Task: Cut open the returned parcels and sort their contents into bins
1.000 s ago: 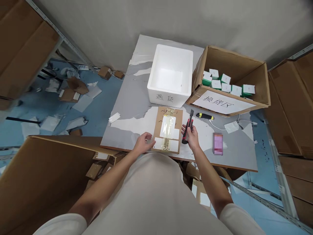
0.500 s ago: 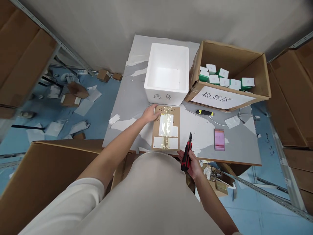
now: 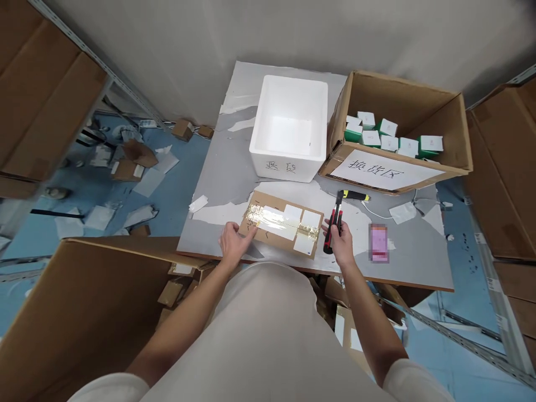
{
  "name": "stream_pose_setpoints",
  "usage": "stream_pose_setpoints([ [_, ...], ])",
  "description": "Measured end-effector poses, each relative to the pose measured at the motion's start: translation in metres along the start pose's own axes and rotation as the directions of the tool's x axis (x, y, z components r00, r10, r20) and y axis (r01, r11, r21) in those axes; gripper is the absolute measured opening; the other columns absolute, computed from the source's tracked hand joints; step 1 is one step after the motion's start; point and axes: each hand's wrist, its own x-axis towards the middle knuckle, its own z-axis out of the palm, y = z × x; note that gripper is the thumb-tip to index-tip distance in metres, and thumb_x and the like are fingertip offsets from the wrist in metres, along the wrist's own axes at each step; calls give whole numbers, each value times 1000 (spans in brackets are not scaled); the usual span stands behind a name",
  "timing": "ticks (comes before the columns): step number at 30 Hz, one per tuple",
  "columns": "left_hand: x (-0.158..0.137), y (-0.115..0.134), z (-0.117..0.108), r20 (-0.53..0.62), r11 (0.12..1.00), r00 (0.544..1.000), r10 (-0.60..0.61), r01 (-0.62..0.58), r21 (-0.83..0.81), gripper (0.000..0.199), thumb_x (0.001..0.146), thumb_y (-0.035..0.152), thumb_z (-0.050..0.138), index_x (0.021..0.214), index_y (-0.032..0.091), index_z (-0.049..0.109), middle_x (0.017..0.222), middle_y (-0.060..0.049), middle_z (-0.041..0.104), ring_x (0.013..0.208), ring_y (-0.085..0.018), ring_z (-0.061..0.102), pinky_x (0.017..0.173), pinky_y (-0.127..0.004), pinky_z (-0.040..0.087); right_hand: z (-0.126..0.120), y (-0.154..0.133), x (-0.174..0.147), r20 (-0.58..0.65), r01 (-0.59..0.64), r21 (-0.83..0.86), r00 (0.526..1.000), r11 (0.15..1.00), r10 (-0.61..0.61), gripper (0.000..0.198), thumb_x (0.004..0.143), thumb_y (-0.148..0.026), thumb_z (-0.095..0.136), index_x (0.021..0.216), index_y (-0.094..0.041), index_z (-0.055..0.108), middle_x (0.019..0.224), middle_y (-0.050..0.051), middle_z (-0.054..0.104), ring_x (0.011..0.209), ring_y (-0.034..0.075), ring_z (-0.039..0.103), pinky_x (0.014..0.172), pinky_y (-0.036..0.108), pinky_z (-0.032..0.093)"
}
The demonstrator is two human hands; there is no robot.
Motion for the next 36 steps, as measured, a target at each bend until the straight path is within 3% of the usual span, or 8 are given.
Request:
stream_pose_setpoints([
  [4, -1, 4, -2, -100, 959, 954, 283, -283, 15, 58, 76, 54, 55, 119, 17, 44, 123, -17, 50, 121, -31, 46, 100, -46, 35, -27, -2, -27, 72, -77, -312, 992, 947, 104, 70, 80, -58, 54, 137, -21, 39, 103, 10, 67, 58, 13, 64, 55, 30, 54],
  [8, 24, 24, -6, 186, 702, 703, 687, -708, 81, 86, 65, 63, 62, 133, 17, 41, 145, -18, 35, 137, -35, 27, 112, -50, 16, -45, 1, -54, 150, -126, -422, 967, 898, 206, 78, 82, -57, 51, 149, -29, 21, 94, 4, 66, 49, 10, 57, 49, 29, 53],
  [10, 32, 34, -5, 321, 582, 580, 749, -807, 99, 106, 53, 72, 65, 139, 16, 37, 150, -19, 28, 139, -40, 20, 112, -54, 8, -48, 1, -61, 177, -132, -442, 957, 887, 231, 73, 85, -55, 49, 148, -30, 23, 92, 3, 64, 48, 8, 55, 50, 28, 53],
  [12, 36, 39, -2, 365, 526, 529, 766, -842, 118, 118, 48, 78, 65, 142, 14, 35, 152, -21, 24, 139, -41, 19, 112, -55, 5, -50, 1, -66, 192, -138, -450, 950, 882, 247, 69, 87, -52, 47, 148, -30, 25, 91, 2, 62, 48, 7, 53, 49, 26, 51],
  [19, 32, 35, 4, 359, 498, 508, 783, -858, 129, 124, 43, 82, 63, 142, 14, 35, 151, -21, 26, 138, -42, 21, 111, -58, 4, -50, 6, -76, 183, -158, -417, 950, 895, 253, 67, 88, -48, 46, 148, -29, 23, 86, 2, 61, 48, 8, 51, 46, 25, 48],
  [26, 32, 36, 5, 329, 529, 537, 777, -840, 120, 117, 48, 79, 64, 141, 13, 37, 150, -22, 28, 138, -41, 23, 112, -58, 6, -46, -4, -72, 198, -175, -495, 931, 851, 307, 65, 89, -44, 45, 148, -28, 24, 78, -1, 59, 45, 9, 52, 45, 24, 47],
  [31, 31, 35, 8, 333, 567, 567, 754, -817, 108, 114, 48, 77, 65, 139, 15, 39, 150, -19, 29, 139, -40, 19, 112, -58, 5, -59, -20, -73, 273, -72, -654, 906, 753, 323, 62, 89, -37, 44, 148, -26, 27, 65, -3, 57, 43, 9, 52, 46, 23, 46],
  [36, 33, 37, 8, 353, 572, 564, 746, -815, 93, 114, 48, 76, 65, 140, 14, 38, 151, -20, 27, 139, -41, 19, 112, -60, 4, -60, -17, -76, 302, -118, -629, 874, 768, 382, 63, 90, -38, 42, 149, -26, 24, 68, -3, 57, 41, 9, 50, 43, 23, 44],
])
